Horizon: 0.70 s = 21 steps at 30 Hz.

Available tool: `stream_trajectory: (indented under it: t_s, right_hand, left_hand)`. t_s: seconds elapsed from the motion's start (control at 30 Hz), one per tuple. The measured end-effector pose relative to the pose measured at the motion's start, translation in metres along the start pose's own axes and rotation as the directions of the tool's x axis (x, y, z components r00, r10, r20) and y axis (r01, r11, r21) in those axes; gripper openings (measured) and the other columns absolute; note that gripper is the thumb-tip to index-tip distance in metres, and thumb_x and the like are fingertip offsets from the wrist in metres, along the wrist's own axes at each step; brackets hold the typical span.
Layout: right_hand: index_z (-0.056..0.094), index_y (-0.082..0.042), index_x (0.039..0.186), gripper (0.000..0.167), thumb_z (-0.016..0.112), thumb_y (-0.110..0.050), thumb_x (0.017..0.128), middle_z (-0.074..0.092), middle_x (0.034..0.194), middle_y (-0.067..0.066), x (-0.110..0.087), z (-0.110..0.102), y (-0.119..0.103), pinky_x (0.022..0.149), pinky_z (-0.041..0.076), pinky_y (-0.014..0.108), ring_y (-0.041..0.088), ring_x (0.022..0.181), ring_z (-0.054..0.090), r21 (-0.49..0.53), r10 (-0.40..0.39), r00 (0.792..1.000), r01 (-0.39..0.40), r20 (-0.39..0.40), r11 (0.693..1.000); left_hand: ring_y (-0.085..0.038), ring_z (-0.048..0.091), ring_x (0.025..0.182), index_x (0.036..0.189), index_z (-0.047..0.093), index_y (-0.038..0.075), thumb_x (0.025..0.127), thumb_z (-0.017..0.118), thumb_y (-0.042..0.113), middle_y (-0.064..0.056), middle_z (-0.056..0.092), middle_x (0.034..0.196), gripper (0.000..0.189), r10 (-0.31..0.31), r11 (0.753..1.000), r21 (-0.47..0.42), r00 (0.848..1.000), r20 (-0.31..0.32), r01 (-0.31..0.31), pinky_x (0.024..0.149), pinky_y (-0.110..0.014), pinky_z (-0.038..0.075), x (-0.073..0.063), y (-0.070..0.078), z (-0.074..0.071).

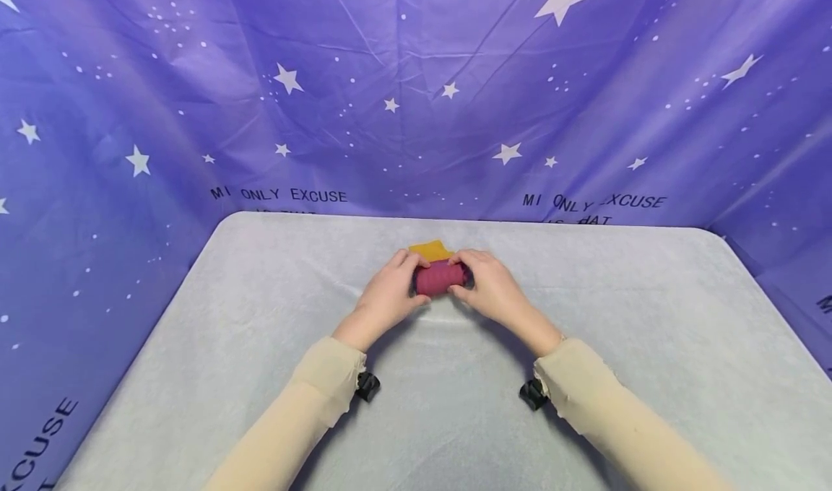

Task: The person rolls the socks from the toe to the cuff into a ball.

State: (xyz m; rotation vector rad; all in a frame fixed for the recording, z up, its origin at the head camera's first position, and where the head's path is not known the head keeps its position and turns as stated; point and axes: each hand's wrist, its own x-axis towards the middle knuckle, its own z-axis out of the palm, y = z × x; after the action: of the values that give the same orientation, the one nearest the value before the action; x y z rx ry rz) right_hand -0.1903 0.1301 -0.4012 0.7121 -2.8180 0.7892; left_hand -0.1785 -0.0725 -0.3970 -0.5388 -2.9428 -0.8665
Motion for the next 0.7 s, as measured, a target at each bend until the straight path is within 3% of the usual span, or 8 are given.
stream_trajectory:
  t_s: [0.17, 0.27, 0.37, 0.47, 0.57, 0.7]
  right_hand:
    - [0.065, -0.01, 0.112, 0.037, 0.082, -0.017, 0.08, 0.072, 0.111, 0.009, 0.0, -0.003, 0.002, 0.088, 0.055, 0.044, 0.028, 0.098, 0.068, 0.075, 0.002, 1.0, -0.003, 0.016, 0.997]
    - [0.065, -0.012, 0.11, 0.034, 0.081, -0.02, 0.081, 0.074, 0.102, 0.008, -0.001, -0.006, 0.002, 0.081, 0.056, 0.041, 0.023, 0.09, 0.069, 0.15, 0.027, 0.998, -0.035, 0.056, 0.988]
    - [0.062, -0.011, 0.11, 0.034, 0.08, -0.022, 0.083, 0.074, 0.099, 0.009, -0.003, -0.009, 0.004, 0.084, 0.056, 0.044, 0.025, 0.091, 0.07, 0.212, 0.075, 0.992, -0.096, 0.105, 0.973]
    - [0.059, -0.008, 0.11, 0.033, 0.077, -0.023, 0.086, 0.073, 0.103, 0.014, -0.001, -0.009, 0.007, 0.091, 0.055, 0.049, 0.03, 0.097, 0.069, 0.244, 0.128, 0.982, -0.159, 0.135, 0.957]
    - [0.06, -0.005, 0.11, 0.031, 0.074, -0.022, 0.089, 0.071, 0.107, 0.018, 0.002, -0.007, 0.01, 0.092, 0.054, 0.05, 0.033, 0.099, 0.068, 0.264, 0.17, 0.976, -0.201, 0.135, 0.943]
    - [0.062, -0.004, 0.118, 0.037, 0.075, -0.021, 0.088, 0.066, 0.115, 0.018, 0.004, -0.005, 0.009, 0.095, 0.052, 0.05, 0.033, 0.104, 0.064, 0.222, 0.175, 0.983, -0.184, 0.062, 0.958]
  left_hand:
    - [-0.028, 0.064, 0.111, 0.118, 0.056, 0.012, 0.082, 0.08, 0.013, -0.008, 0.062, 0.121, 0.044, 0.017, 1.0, -0.019, 1.0, -0.002, -0.017, 0.097, -0.044, 0.053, -0.001, -0.001, -0.001]
    - [-0.024, 0.064, 0.109, 0.115, 0.057, 0.012, 0.082, 0.079, 0.012, -0.005, 0.067, 0.118, 0.04, -0.001, 0.995, -0.104, 1.0, -0.008, 0.0, 0.097, -0.041, 0.053, -0.003, -0.005, -0.002]
    - [-0.023, 0.066, 0.106, 0.113, 0.058, 0.012, 0.082, 0.078, 0.012, -0.006, 0.07, 0.116, 0.036, -0.014, 0.975, -0.22, 1.0, 0.004, 0.015, 0.097, -0.039, 0.053, -0.003, -0.009, -0.002]
    - [-0.024, 0.068, 0.104, 0.114, 0.06, 0.011, 0.086, 0.076, 0.014, -0.01, 0.072, 0.115, 0.033, -0.069, 0.937, -0.341, 0.997, 0.016, 0.07, 0.094, -0.038, 0.055, 0.0, -0.012, 0.0]
    - [-0.025, 0.07, 0.102, 0.114, 0.063, 0.012, 0.088, 0.075, 0.02, -0.011, 0.073, 0.114, 0.03, -0.15, 0.906, -0.398, 0.988, 0.023, 0.147, 0.092, -0.039, 0.056, 0.006, -0.014, 0.003]
    - [-0.025, 0.071, 0.101, 0.112, 0.066, 0.014, 0.089, 0.075, 0.026, -0.011, 0.074, 0.109, 0.027, -0.223, 0.9, -0.378, 0.974, 0.034, 0.219, 0.089, -0.04, 0.056, 0.013, -0.014, 0.003]
